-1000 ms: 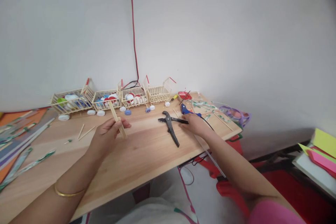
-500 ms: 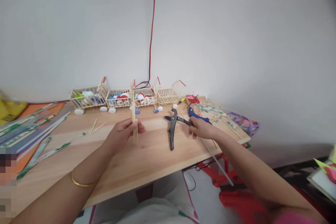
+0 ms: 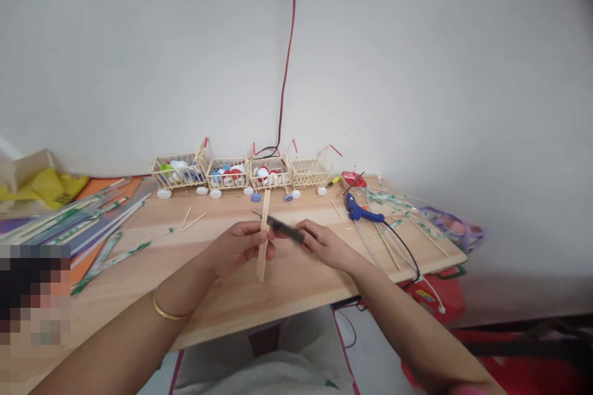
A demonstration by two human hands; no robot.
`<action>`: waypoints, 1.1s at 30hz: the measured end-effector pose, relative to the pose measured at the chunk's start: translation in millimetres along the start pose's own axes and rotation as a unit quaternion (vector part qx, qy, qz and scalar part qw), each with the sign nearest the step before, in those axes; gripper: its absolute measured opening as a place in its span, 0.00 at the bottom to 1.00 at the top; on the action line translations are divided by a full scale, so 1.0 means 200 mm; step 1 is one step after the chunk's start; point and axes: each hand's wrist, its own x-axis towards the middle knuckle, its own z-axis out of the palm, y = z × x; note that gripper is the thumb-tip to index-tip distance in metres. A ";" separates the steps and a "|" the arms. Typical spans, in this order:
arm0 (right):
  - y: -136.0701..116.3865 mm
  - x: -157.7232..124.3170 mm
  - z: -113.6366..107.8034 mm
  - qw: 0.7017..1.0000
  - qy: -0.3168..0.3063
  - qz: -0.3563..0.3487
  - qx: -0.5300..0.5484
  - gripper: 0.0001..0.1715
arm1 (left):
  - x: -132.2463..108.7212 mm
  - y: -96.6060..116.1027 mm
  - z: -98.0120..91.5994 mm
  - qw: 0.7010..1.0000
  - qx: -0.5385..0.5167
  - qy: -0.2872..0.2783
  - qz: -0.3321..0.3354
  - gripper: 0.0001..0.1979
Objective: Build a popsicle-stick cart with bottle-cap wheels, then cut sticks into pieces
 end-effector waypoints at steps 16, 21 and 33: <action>0.09 0.03 0.16 0.980 0.187 0.031 -0.057 0.13 | 0.03 0.02 -0.04 0.993 -0.012 0.117 -0.002 0.13; 0.09 0.03 0.16 0.968 0.239 0.006 -0.081 0.12 | 0.01 0.02 -0.03 0.996 -0.041 0.071 0.021 0.10; 0.07 0.09 0.08 0.965 0.202 -0.053 -0.161 0.16 | -0.03 0.07 -0.06 0.998 0.005 -0.053 -0.020 0.10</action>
